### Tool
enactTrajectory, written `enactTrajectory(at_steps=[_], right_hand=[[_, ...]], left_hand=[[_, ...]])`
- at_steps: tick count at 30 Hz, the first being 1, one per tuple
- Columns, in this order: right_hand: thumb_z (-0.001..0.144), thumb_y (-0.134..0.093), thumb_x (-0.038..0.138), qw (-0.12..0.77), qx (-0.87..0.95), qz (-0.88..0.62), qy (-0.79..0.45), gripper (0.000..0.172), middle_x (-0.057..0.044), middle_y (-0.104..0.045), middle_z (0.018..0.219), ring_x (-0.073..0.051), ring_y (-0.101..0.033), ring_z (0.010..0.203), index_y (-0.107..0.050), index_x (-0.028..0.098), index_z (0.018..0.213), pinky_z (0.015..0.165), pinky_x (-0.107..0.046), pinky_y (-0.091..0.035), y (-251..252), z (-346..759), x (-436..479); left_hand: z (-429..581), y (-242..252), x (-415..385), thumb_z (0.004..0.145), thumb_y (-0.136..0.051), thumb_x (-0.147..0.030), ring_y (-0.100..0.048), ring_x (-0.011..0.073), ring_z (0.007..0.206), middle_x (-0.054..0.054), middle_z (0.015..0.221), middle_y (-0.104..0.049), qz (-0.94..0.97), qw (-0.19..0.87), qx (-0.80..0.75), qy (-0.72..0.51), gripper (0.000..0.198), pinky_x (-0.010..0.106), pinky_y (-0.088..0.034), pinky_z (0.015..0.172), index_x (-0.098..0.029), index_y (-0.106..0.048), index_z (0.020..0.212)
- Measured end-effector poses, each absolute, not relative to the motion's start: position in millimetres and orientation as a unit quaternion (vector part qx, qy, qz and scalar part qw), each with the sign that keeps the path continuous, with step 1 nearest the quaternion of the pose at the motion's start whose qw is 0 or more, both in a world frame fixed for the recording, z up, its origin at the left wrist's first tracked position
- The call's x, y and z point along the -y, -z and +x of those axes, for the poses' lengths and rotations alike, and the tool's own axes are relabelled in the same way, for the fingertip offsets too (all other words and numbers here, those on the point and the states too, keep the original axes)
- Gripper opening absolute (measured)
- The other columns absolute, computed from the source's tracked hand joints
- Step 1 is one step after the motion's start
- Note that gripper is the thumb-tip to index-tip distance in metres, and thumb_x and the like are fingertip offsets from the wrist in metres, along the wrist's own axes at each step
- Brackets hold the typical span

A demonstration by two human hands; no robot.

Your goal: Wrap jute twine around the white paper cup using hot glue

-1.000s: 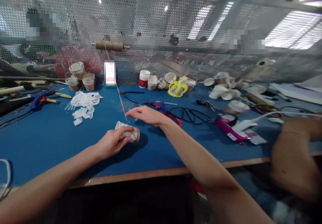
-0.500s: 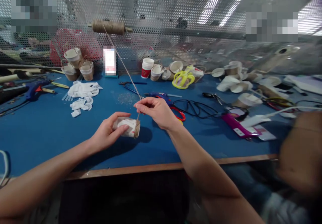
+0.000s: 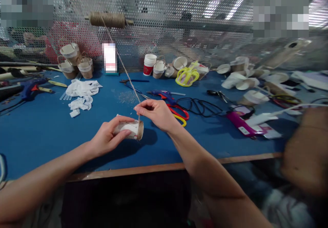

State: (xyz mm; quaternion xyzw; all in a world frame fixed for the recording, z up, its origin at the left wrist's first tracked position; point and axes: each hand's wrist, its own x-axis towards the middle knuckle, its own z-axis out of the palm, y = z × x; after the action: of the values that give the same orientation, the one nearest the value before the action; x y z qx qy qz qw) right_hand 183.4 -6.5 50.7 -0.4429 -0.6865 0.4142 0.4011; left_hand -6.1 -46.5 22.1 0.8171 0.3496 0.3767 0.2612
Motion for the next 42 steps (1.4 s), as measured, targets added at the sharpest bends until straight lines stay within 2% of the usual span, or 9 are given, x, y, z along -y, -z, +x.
enactTrajectory(at_steps=[7, 14, 18, 21, 25, 29, 34, 38, 42], right_hand=[[0.072, -0.062, 0.032, 0.380, 0.696, -0.448, -0.414, 0.017, 0.001, -0.061, 0.067, -0.010, -0.053, 0.062, -0.064, 0.015, 0.072, 0.061, -0.024, -0.041, -49, 181, 8], [0.072, -0.062, 0.033, 0.373, 0.696, -0.443, -0.423, 0.018, 0.001, -0.060, 0.065, -0.009, -0.051, 0.060, -0.064, 0.015, 0.072, 0.058, -0.023, -0.039, -49, 180, 10], [0.071, -0.063, 0.034, 0.368, 0.686, -0.442, -0.445, 0.019, 0.003, -0.055, 0.059, -0.007, -0.047, 0.052, -0.063, 0.015, 0.070, 0.051, -0.022, -0.036, -49, 179, 12], [0.068, -0.065, 0.035, 0.367, 0.656, -0.450, -0.483, 0.021, 0.005, -0.051, 0.054, -0.006, -0.045, 0.046, -0.061, 0.015, 0.069, 0.046, -0.021, -0.036, -48, 179, 12], [0.061, -0.070, 0.030, 0.385, 0.577, -0.452, -0.561, 0.020, 0.005, -0.055, 0.057, -0.006, -0.047, 0.046, -0.061, 0.015, 0.069, 0.045, -0.021, -0.038, -45, 177, 12], [0.060, -0.070, 0.027, 0.397, 0.509, -0.455, -0.613, 0.017, 0.005, -0.054, 0.054, -0.004, -0.044, 0.044, -0.060, 0.016, 0.068, 0.042, -0.019, -0.035, -44, 174, 11], [0.060, -0.071, 0.030, 0.435, 0.540, -0.470, -0.547, 0.020, 0.004, -0.055, 0.056, -0.005, -0.046, 0.046, -0.060, 0.015, 0.069, 0.044, -0.020, -0.038, -39, 173, 6], [0.065, -0.067, 0.031, 0.449, 0.614, -0.470, -0.448, 0.018, 0.000, -0.060, 0.065, -0.009, -0.053, 0.056, -0.061, 0.016, 0.072, 0.050, -0.022, -0.043, -30, 170, 7], [0.070, -0.063, 0.030, 0.452, 0.670, -0.462, -0.365, 0.014, -0.002, -0.062, 0.073, -0.012, -0.057, 0.065, -0.061, 0.017, 0.075, 0.059, -0.026, -0.048, -21, 162, 14]], left_hand=[[-7, -24, 50, 0.084, -0.049, -0.018, -0.062, 0.0093, 0.062, 0.005, 0.090, -0.068, 0.834, 0.217, -0.314, -0.399, 0.022, 0.018, -0.048, 0.057, -0.016, -0.053, 0.106], [-9, -23, 51, 0.085, -0.049, -0.019, -0.056, 0.0077, 0.050, 0.001, 0.073, -0.067, 0.848, 0.156, -0.297, -0.410, 0.021, 0.017, -0.045, 0.049, -0.018, -0.053, 0.105], [-9, -20, 50, 0.087, -0.048, -0.020, -0.061, 0.0093, 0.057, 0.004, 0.083, -0.069, 0.861, 0.125, -0.272, -0.410, 0.021, 0.019, -0.049, 0.056, -0.018, -0.052, 0.107], [-9, -18, 48, 0.088, -0.047, -0.020, -0.063, 0.0112, 0.063, 0.004, 0.083, -0.069, 0.874, 0.104, -0.251, -0.403, 0.022, 0.021, -0.051, 0.060, -0.019, -0.051, 0.109], [-9, -16, 46, 0.087, -0.048, -0.019, -0.065, 0.0148, 0.075, 0.004, 0.087, -0.068, 0.890, 0.089, -0.239, -0.379, 0.023, 0.025, -0.054, 0.069, -0.020, -0.053, 0.110], [-11, -12, 43, 0.085, -0.050, -0.021, -0.063, 0.0197, 0.089, 0.006, 0.096, -0.067, 0.891, 0.132, -0.281, -0.331, 0.025, 0.032, -0.051, 0.082, -0.020, -0.055, 0.109], [-10, -12, 39, 0.080, -0.058, -0.030, -0.062, 0.0199, 0.088, 0.010, 0.105, -0.063, 0.837, 0.210, -0.335, -0.377, 0.045, 0.031, -0.051, 0.076, -0.018, -0.044, 0.122], [-6, -17, 35, 0.076, -0.062, -0.031, -0.059, 0.0130, 0.069, 0.006, 0.086, -0.062, 0.710, 0.405, -0.390, -0.424, 0.060, 0.022, -0.049, 0.061, -0.014, -0.036, 0.127], [-1, -19, 33, 0.069, -0.069, -0.027, -0.055, 0.0100, 0.064, 0.001, 0.078, -0.059, 0.619, 0.495, -0.428, -0.435, 0.059, 0.020, -0.047, 0.058, -0.013, -0.045, 0.121]])
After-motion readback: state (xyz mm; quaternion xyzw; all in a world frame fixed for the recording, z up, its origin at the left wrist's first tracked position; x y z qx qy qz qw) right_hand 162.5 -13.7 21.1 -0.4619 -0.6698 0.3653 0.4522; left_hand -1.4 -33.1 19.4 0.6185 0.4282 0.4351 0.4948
